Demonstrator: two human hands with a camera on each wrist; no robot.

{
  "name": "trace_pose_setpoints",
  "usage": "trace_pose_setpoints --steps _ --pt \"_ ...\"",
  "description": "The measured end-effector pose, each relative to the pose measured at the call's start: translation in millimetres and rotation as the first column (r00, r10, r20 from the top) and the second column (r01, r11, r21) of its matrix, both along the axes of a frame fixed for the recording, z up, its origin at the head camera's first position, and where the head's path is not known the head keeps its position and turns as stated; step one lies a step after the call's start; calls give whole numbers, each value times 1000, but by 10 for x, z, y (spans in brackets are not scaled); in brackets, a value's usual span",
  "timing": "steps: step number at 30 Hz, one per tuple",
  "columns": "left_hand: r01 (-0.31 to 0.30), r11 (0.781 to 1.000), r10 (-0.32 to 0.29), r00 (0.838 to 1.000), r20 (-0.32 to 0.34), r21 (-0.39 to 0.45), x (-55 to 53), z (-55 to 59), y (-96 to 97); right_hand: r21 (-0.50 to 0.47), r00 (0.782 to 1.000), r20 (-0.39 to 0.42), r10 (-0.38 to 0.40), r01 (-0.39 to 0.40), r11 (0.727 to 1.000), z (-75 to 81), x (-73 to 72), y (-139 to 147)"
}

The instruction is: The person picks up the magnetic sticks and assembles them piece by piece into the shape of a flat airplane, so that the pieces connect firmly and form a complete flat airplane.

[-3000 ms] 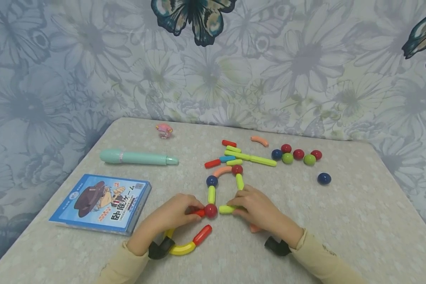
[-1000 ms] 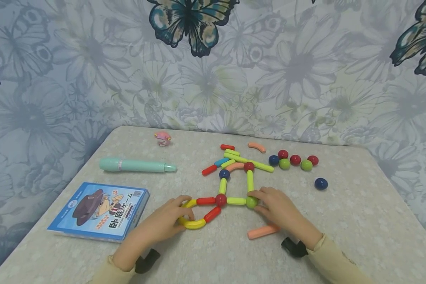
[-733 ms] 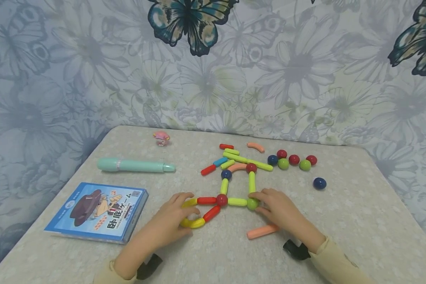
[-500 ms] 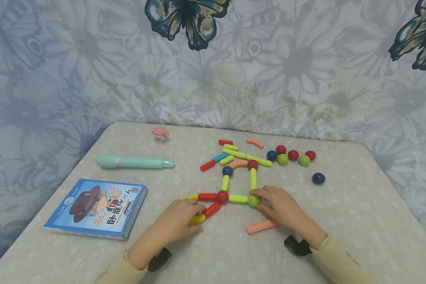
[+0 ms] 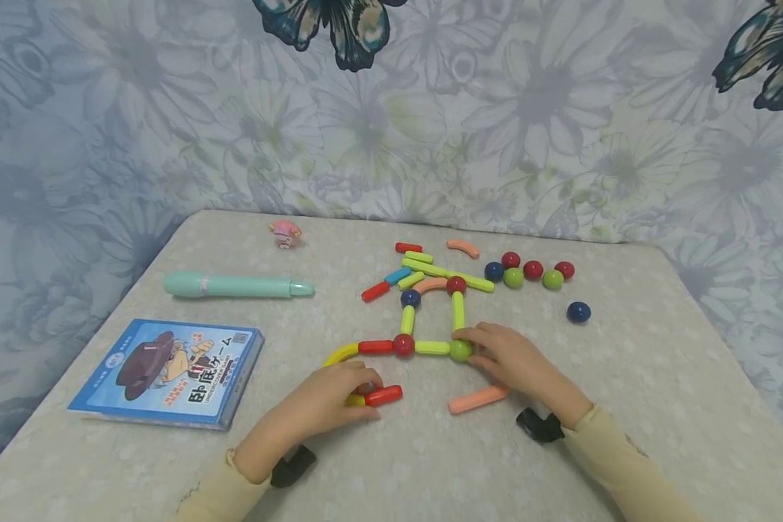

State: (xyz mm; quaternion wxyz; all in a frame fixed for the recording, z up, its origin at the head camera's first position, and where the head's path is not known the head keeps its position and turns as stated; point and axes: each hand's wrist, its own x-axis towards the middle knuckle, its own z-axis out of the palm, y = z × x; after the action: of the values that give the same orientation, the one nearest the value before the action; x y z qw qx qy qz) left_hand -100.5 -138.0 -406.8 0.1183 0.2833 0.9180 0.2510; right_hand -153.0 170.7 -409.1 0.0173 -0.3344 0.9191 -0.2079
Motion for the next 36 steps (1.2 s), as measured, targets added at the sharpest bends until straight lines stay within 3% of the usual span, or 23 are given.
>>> trace_pose_setpoints --steps 8,11,14,17,19,22,24,29,36 --pt "22 999 -23 999 44 33 32 -21 -1 43 1000 2 18 -18 999 33 12 -61" --pt "26 999 -28 998 55 39 44 -47 -19 55 998 60 14 -17 998 41 23 -57" --pt "31 998 -33 998 55 47 44 -60 -32 -32 991 131 19 -15 999 73 -42 22" --pt "38 998 -42 997 63 57 24 -63 -41 -187 987 153 -59 87 978 131 -233 166" --pt "40 997 -44 997 65 60 11 -69 -43 -269 973 131 -188 217 938 152 -409 269" --pt "39 997 -43 997 66 70 -1 -79 -44 -307 913 135 -386 409 860 132 -671 412" --pt "38 996 -44 996 72 78 -2 -83 -44 -278 877 150 -456 481 832 101 -802 480" --pt "47 992 -56 996 68 120 0 -90 -43 -223 856 181 -484 515 828 29 -958 542" --pt "29 993 -37 997 71 112 4 -78 -47 -168 866 122 -486 500 850 -39 -1023 539"
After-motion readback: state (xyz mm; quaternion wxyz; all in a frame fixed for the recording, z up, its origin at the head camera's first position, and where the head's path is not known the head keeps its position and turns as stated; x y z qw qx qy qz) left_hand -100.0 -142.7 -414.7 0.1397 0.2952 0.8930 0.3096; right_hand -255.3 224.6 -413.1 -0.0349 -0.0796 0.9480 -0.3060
